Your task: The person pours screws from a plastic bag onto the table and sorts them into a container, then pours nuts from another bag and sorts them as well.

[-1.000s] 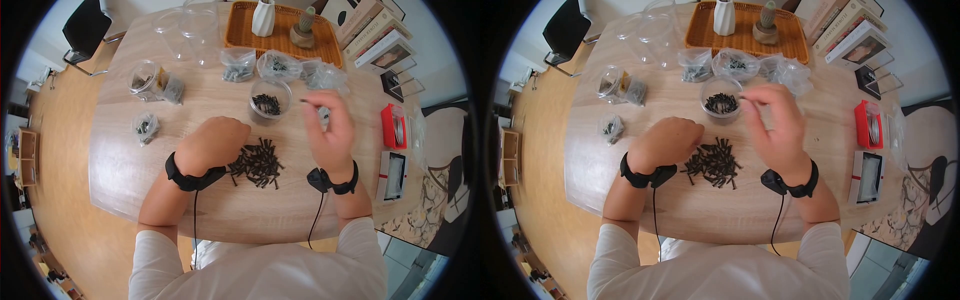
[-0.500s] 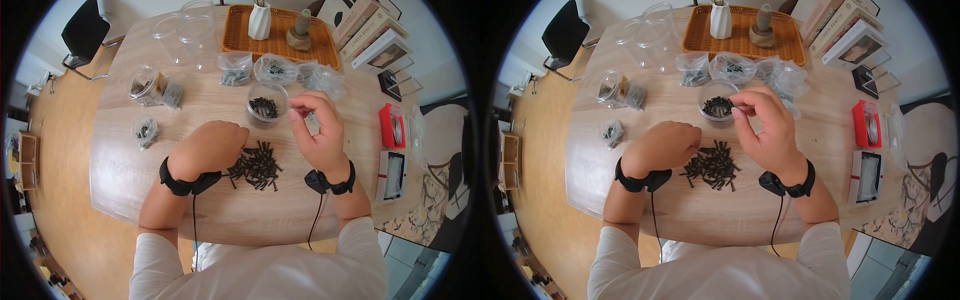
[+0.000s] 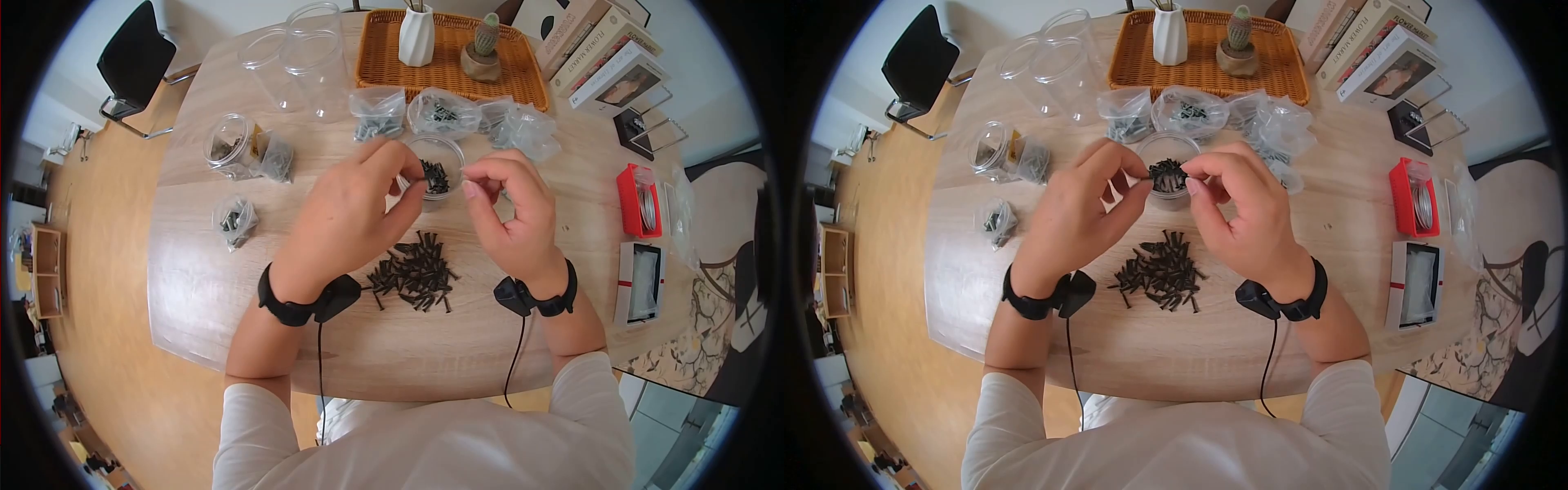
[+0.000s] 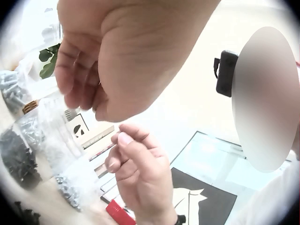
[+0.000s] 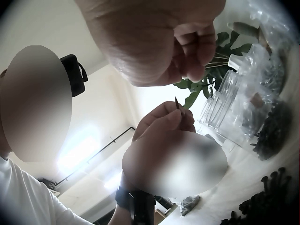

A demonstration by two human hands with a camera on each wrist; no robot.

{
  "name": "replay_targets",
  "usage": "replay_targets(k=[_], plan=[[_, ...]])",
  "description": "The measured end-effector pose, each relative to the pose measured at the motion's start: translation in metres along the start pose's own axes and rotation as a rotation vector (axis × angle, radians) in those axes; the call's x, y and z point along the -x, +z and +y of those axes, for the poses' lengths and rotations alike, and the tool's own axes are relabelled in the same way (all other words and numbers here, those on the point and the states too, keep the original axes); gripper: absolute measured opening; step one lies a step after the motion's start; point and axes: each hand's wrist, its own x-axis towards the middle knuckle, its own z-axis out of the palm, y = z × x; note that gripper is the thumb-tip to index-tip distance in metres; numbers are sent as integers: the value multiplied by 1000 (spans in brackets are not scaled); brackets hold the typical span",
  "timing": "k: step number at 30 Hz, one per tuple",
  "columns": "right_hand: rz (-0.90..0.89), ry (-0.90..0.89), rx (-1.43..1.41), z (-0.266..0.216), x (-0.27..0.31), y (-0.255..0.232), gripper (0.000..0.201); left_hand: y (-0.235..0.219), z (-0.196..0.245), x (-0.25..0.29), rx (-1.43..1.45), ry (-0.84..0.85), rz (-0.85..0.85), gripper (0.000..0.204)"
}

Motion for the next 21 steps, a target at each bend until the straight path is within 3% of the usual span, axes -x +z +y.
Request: replay_targets(k=[2, 5, 10, 12, 13, 15, 16, 18, 19, 21], plan=[[0, -2, -3, 0, 0, 0, 21, 8, -4, -2, -143, 10, 149, 17], [-3, 10, -12, -1, 0, 0, 21, 15, -7, -2, -249, 63, 228, 21], [-15, 46, -39, -9, -2, -4, 19, 7, -7, -1, -152, 41, 170, 22], [-217, 153, 15, -14, -1, -10, 14, 3, -9, 0, -177, 45, 124, 22], [-221, 158, 13, -13, 0, -12, 14, 3, -9, 0, -154, 27, 93, 21], [-544, 150, 101, -10, 3, -17, 16, 4, -8, 2, -123, 1, 56, 20], [-547, 155, 101, -9, 7, -19, 16, 4, -8, 2, -127, 9, 44, 19], [-929, 140, 222, -9, 15, -21, 12, 4, -9, 1, -133, 19, 31, 18], [-929, 140, 221, -12, 16, -19, 12, 3, -10, 2, -137, 30, 16, 18], [-1288, 162, 381, -18, 17, -10, 17, 0, -10, 3, -140, 40, -1, 18]])
